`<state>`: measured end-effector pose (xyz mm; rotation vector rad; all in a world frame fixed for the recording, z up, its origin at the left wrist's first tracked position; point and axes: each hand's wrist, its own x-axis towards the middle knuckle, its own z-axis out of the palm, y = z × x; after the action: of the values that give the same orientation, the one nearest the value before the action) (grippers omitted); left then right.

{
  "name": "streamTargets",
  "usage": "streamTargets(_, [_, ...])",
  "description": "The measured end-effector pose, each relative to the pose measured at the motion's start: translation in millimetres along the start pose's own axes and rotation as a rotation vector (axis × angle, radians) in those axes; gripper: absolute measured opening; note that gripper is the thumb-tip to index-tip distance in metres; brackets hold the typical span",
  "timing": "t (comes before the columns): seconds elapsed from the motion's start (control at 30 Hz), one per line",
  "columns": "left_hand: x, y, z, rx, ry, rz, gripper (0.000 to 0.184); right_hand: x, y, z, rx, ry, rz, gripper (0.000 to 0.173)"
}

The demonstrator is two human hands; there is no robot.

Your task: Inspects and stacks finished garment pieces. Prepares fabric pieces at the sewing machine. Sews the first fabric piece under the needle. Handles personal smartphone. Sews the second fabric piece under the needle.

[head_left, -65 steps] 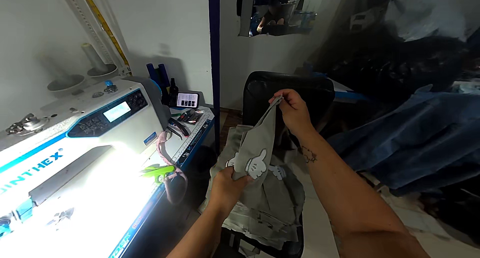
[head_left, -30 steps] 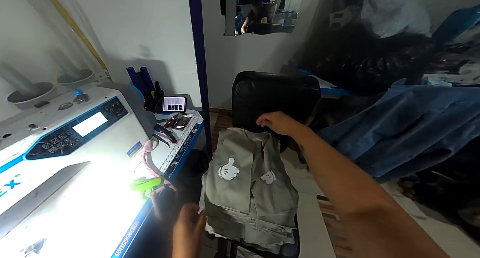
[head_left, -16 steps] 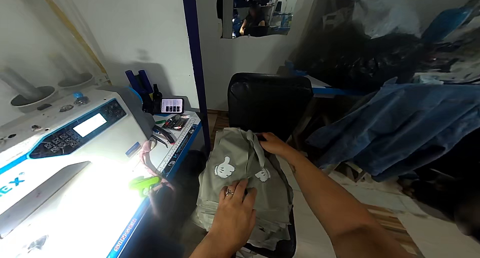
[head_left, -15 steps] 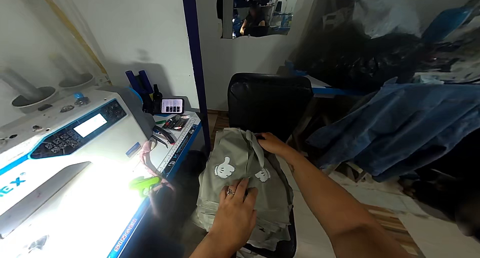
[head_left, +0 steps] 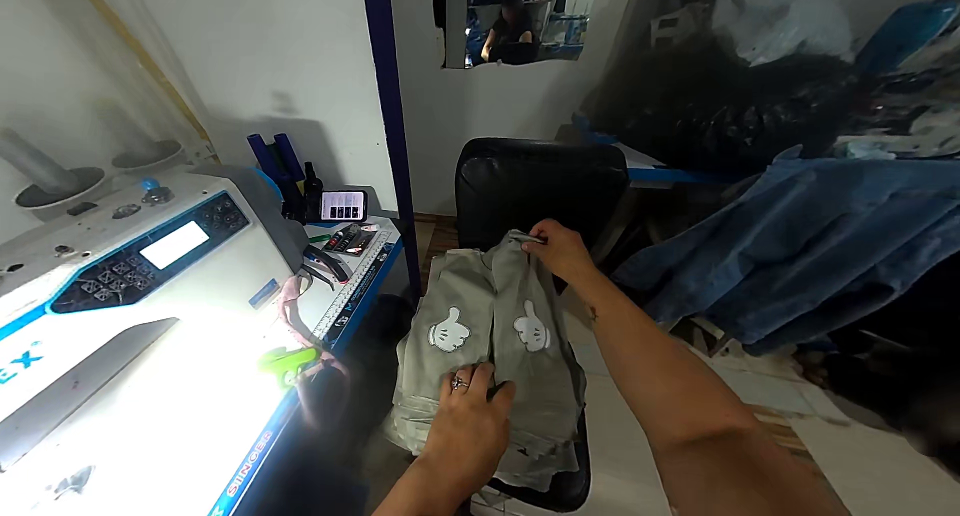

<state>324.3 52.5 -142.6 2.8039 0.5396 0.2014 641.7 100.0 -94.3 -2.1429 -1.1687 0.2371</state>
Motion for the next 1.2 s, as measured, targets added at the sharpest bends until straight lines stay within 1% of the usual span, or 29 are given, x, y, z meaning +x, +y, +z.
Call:
streamTargets(0.03, [-0.4, -0.9, 0.8, -0.001, -0.012, 0.004, 0.042, 5.9, 4.1, 4.1, -0.041, -0.032, 0.001, 0.037])
streamTargets(0.13, [0.8, 2.0, -2.6, -0.035, -0.065, -0.022, 0.042, 15.4, 24.2, 30.0, -0.104, -0.191, 0.024, 0.055])
streamTargets(0.17, [0.5, 3.2, -6.2, -0.083, -0.087, -0.043, 0.041, 13.9, 27.1, 36.7, -0.064, -0.193, 0.058, 0.058])
streamTargets(0.27, [4.7, 6.3, -13.0, -0.279, -0.066, -0.099, 0.038, 5.2, 31.6, 42.4, 0.125, -0.116, 0.166, 0.062])
streamTargets(0.33, [14.6, 10.1, -14.4, -0.335, -0.058, -0.132, 0.037, 5.8, 35.8, 38.6, 0.143, -0.112, 0.209, 0.06])
streamTargets(0.37, [20.6, 12.3, -14.0, -0.345, -0.049, -0.154, 0.036, 8.0, 39.3, 35.7, 0.13, -0.125, 0.203, 0.054])
streamTargets(0.4, [25.5, 14.2, -12.4, -0.367, -0.017, -0.175, 0.033, 10.4, 42.8, 33.4, 0.118, -0.136, 0.183, 0.047])
streamTargets(0.47, [30.1, 16.8, -10.0, -0.482, 0.106, -0.23, 0.025, 11.6, 41.9, 27.2, 0.111, -0.141, 0.169, 0.039])
streamTargets(0.6, [18.4, 16.8, -27.6, -1.079, 0.304, -0.375, 0.016, 10.9, 32.4, 12.6, 0.132, -0.074, 0.122, 0.029])
streamTargets(0.63, [15.0, 13.6, -31.5, -1.172, 0.317, -0.436, 0.014, 11.3, 33.2, 14.7, 0.098, -0.093, 0.109, 0.028])
streamTargets(0.67, [13.1, 9.6, -32.3, -1.226, 0.286, -0.526, 0.014, 11.1, 36.7, 19.9, 0.051, -0.126, 0.103, 0.027])
streamTargets(0.73, [14.0, -1.1, -25.2, -1.239, 0.141, -0.664, 0.018, 12.5, 46.0, 32.7, -0.011, -0.157, 0.106, 0.025])
streamTargets(0.77, [14.1, -4.3, -20.2, -1.239, 0.083, -0.691, 0.019, 13.8, 47.5, 37.7, -0.003, -0.143, 0.121, 0.025])
streamTargets(0.9, [6.8, -3.5, -15.3, -1.223, 0.015, -0.673, 0.02, 11.0, 39.8, 39.8, 0.121, -0.002, 0.171, 0.025])
streamTargets(0.97, [-2.6, -8.5, -18.8, -1.12, -0.024, -0.665, 0.023, 10.9, 42.6, 39.0, 0.049, -0.014, 0.157, 0.029])
streamTargets(1.03, [-24.7, -17.4, -20.2, -1.038, -0.024, -0.636, 0.027, 9.4, 42.3, 36.8, -0.093, -0.006, 0.116, 0.033])
streamTargets(1.1, [-61.6, -26.9, -19.0, -0.987, 0.038, -0.604, 0.028, -0.2, 33.1, 34.6, -0.181, 0.114, 0.01, 0.028])
streamTargets(1.17, [-107.0, -32.4, -23.2, -0.927, 0.105, -0.59, 0.027, -15.2, 20.4, 37.7, -0.187, 0.22, -0.189, 0.022])
streamTargets(1.2, [-129.6, -34.2, -27.8, -0.917, 0.111, -0.612, 0.027, -21.5, 16.3, 41.4, -0.181, 0.221, -0.313, 0.021])
